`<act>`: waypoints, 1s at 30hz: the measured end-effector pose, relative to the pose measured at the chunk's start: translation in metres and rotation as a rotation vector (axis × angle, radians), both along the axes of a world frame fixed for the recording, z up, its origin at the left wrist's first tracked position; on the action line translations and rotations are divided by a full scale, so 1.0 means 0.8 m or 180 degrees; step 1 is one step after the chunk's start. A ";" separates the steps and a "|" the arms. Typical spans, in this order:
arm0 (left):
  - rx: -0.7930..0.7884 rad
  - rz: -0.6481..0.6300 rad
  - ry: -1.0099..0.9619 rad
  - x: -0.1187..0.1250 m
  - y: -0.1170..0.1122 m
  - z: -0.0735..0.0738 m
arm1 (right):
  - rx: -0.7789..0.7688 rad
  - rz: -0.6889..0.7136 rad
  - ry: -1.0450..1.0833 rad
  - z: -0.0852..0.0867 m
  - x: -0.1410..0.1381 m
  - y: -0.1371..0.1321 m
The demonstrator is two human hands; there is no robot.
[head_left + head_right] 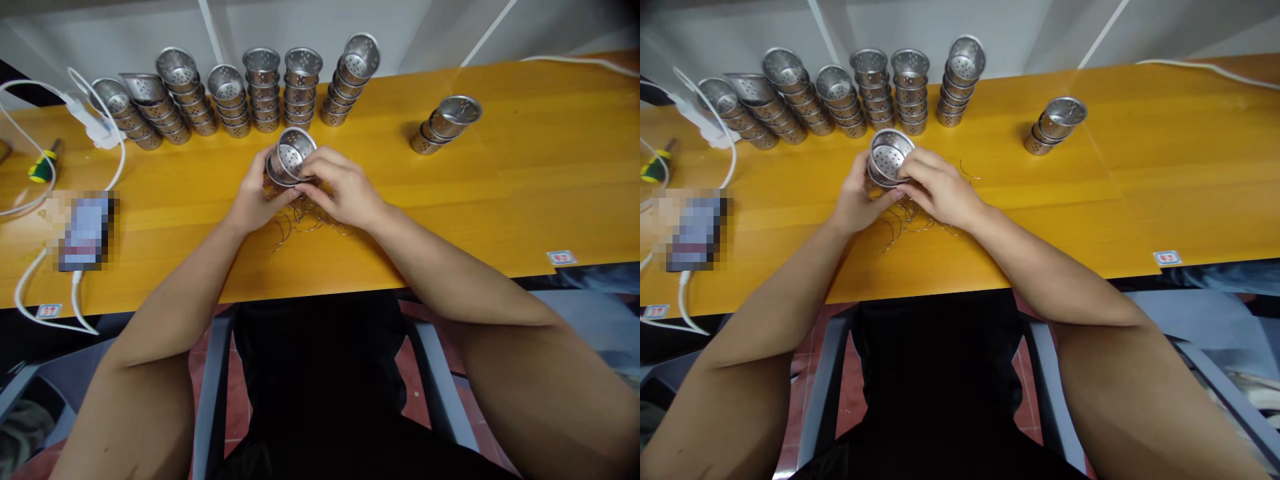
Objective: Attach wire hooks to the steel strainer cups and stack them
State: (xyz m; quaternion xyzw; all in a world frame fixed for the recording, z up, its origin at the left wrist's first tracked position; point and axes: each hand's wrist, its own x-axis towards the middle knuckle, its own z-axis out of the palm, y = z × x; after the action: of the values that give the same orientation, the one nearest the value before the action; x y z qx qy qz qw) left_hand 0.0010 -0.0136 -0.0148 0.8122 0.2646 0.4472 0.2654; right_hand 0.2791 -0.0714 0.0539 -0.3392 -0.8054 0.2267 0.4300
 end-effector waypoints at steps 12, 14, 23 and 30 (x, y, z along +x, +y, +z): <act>0.0046 0.0566 0.0256 -0.012 0.004 0.008 | -0.0132 -0.1381 -0.0134 -0.009 0.075 0.059; 0.0053 0.0554 0.0276 -0.012 0.003 0.009 | -0.0312 -0.1500 -0.0348 -0.014 0.091 0.071; 0.0019 0.0446 -0.0236 -0.012 0.021 -0.014 | -0.0505 -0.1553 -0.1280 -0.035 0.099 0.103; 0.0032 0.0423 -0.0287 -0.011 0.025 -0.020 | -0.0494 -0.1463 -0.1616 -0.043 0.090 0.115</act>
State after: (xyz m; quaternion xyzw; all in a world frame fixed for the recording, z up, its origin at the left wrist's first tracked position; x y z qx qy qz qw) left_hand -0.0081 0.0063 -0.0310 0.7732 0.3034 0.5012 0.2426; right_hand 0.3514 0.0203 0.0196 -0.5888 -0.7696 0.0930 0.2287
